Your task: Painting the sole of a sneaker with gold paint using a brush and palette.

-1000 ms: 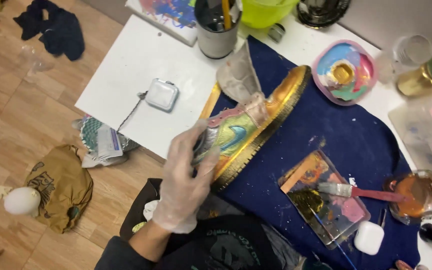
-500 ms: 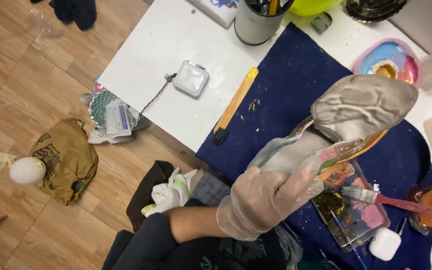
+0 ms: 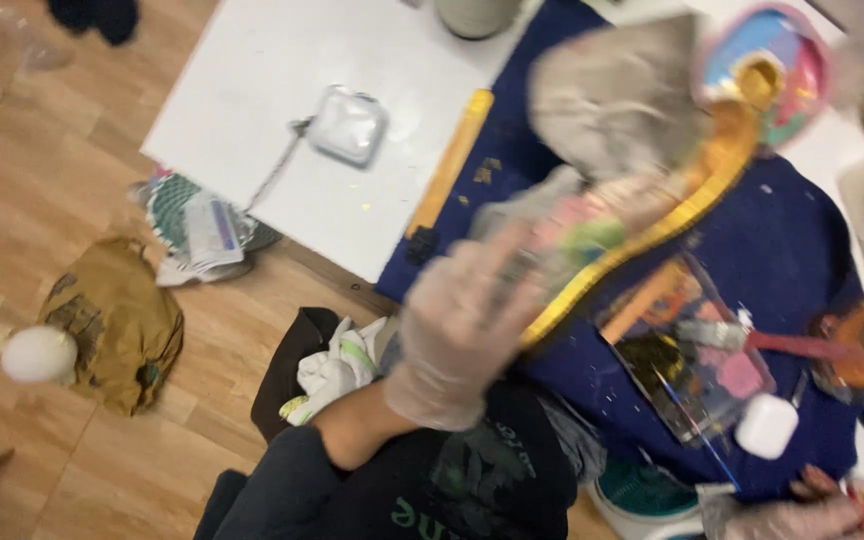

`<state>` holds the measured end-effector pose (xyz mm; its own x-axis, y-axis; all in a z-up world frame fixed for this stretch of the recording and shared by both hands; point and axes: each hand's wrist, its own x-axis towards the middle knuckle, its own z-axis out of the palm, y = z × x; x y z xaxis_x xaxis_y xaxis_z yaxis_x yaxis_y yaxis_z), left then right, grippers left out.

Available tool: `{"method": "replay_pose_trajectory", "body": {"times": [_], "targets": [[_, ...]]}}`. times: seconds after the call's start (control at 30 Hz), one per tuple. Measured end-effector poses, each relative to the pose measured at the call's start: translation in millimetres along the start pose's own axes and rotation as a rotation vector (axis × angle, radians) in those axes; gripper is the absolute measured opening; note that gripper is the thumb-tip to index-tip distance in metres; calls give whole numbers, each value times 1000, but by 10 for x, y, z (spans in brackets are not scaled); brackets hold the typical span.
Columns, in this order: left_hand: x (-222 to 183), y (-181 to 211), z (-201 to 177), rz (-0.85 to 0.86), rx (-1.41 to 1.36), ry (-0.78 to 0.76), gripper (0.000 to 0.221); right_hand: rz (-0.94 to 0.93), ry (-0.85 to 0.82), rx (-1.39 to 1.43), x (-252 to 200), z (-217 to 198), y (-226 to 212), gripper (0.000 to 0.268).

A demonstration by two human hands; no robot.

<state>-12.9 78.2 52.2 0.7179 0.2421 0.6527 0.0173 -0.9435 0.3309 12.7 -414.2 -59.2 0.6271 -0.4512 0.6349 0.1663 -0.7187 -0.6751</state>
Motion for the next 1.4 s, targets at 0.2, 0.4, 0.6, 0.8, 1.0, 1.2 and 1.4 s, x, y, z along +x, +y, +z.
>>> {"method": "replay_pose_trajectory", "body": {"times": [0.2, 0.4, 0.6, 0.8, 1.0, 1.2, 1.4], "targets": [[124, -154, -146, -267, -383, -49, 44, -186, -87, 18, -52, 27, -510, 26], [103, -194, -135, -271, -273, -132, 50, -84, -9, 108, -102, 58, -437, 24], [283, 15, -272, -275, -315, -127, 46, -140, 24, 86, -137, 124, -646, 32], [76, 107, -251, 82, -208, 291, 49, 21, 41, 203, -195, 89, -712, 13], [-125, 220, -125, 493, -416, 129, 34, -54, -4, 407, -136, -59, -612, 16], [-10, 395, -153, 560, -788, -130, 24, -32, -78, 516, -101, -285, -432, 22], [-531, 358, -255, 681, -792, -512, 35, 340, 97, 561, -132, -278, -1011, 32]]}}
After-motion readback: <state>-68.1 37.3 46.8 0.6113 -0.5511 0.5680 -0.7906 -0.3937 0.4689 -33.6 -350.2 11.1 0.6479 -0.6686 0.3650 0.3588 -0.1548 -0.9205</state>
